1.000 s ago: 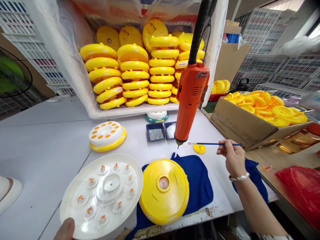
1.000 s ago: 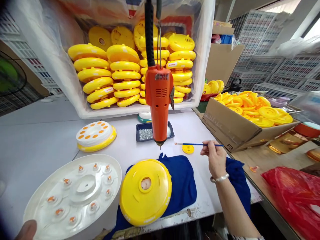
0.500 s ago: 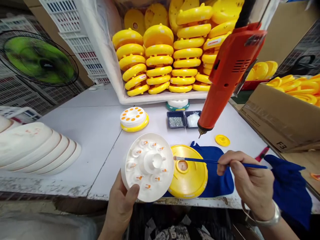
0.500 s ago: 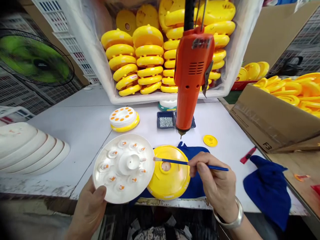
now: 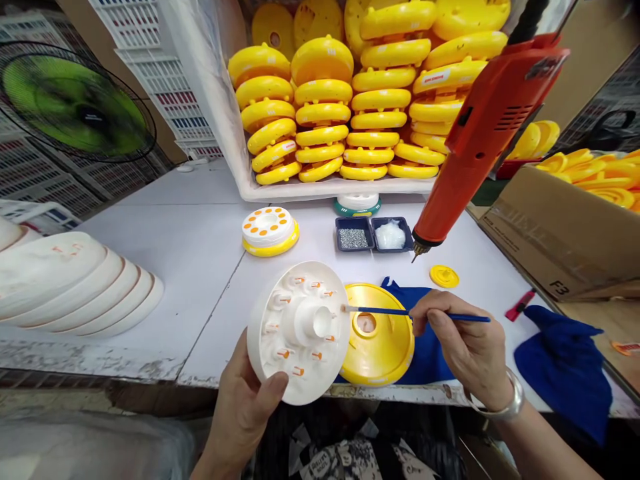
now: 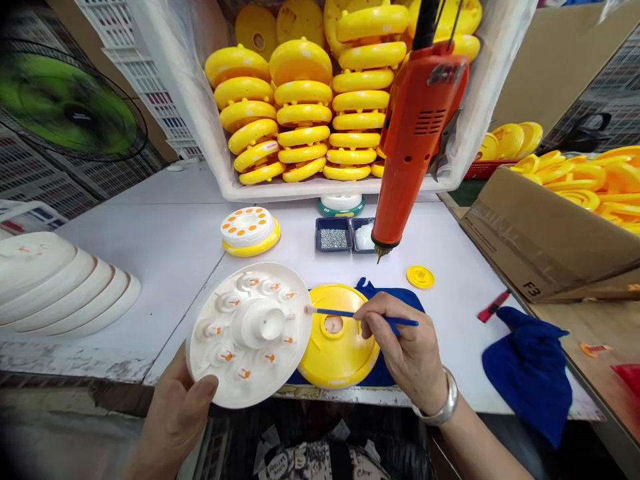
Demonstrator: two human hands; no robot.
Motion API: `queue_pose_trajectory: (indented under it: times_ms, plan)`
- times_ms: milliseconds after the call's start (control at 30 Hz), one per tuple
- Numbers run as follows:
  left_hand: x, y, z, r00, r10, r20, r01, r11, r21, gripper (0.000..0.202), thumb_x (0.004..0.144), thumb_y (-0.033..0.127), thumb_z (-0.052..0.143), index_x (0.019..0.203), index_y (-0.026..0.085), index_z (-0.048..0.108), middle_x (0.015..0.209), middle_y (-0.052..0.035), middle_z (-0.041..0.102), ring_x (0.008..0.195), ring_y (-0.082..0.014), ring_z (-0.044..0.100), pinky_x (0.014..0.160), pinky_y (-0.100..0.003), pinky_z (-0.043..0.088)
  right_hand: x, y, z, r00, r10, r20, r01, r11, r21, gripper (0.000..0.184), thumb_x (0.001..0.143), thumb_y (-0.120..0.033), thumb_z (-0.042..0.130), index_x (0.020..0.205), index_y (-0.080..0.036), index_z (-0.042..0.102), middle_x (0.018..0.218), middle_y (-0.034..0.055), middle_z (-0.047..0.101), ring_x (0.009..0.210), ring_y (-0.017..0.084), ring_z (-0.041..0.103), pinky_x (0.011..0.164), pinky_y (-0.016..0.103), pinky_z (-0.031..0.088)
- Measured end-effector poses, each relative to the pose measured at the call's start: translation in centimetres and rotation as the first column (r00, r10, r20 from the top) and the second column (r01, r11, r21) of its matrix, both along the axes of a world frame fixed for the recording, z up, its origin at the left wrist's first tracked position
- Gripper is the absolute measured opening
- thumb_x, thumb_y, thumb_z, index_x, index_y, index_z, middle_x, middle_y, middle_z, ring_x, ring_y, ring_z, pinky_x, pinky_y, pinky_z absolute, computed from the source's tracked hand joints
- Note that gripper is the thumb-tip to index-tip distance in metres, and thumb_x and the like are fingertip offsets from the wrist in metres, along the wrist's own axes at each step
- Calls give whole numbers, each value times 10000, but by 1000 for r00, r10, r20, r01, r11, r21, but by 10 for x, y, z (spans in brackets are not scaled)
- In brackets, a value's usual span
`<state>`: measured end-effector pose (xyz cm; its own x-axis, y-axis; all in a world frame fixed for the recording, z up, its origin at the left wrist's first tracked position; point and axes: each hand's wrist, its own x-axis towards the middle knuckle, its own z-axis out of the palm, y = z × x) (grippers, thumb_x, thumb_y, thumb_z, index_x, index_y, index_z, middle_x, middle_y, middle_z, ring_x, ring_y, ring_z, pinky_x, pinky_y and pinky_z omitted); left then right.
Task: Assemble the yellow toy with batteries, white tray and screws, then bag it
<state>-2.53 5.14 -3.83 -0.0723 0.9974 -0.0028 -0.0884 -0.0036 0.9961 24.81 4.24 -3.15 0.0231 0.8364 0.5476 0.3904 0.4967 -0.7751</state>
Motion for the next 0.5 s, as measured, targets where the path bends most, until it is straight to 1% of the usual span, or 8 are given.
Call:
queue_pose_trajectory:
  times_ms: [67,167,233,300,400,467,500]
  plan:
    - [4,-2,5,1000,26,4,-26,1000,-1,715,568,532,816,1148,165,617,989,-92,685,933,-299,644,732,-303,561,0,-1,2,1000,-11,5,11,1000,-8,183,961,-153,445,873,-185,603,688,-4,569,624,83,553,581,212,443]
    - [4,-2,9,1000,23,-21,-23,1000,-4,682,570,524,815,1116,162,627,969,-88,687,898,-287,651,698,-290,563,-1,-8,2,999,33,-28,-35,996,-79,232,973,-176,426,820,-186,599,655,-9,564,584,78,546,546,203,432]
    - [1,-1,8,999,-14,-35,14,1000,2,688,555,496,828,1114,152,622,963,-95,688,863,-287,659,683,-304,571,-1,-14,0,993,37,-111,-50,991,-120,237,980,-194,420,834,-188,606,643,-9,567,573,83,558,539,204,444]
    - [-3,2,4,999,-23,-38,23,1000,14,709,542,474,842,1128,148,611,988,-104,685,870,-292,663,697,-317,575,3,-20,-4,977,-12,-214,-17,991,-133,225,981,-212,426,865,-187,617,644,-4,577,572,93,575,543,215,461]
    - [-10,5,-5,1000,5,0,-5,1000,17,736,559,483,840,1170,160,586,1080,-116,668,954,-306,649,736,-316,573,22,-23,-13,933,-159,-322,115,982,-152,205,968,-252,470,864,-177,630,651,7,589,568,108,587,551,237,472]
    - [-15,7,-11,999,13,51,-12,1000,-22,798,550,502,842,1218,172,556,1129,-121,657,1003,-319,635,755,-320,573,42,-21,-18,891,-302,-339,255,951,-176,215,952,-299,509,836,-169,636,650,15,594,563,118,590,558,251,483]
    - [-18,8,-13,997,19,77,-15,999,-50,839,538,510,846,1244,178,539,1147,-122,654,1022,-327,629,767,-325,574,52,-18,-20,863,-383,-329,342,923,-177,229,942,-325,526,822,-166,638,640,17,593,556,122,590,554,256,487]
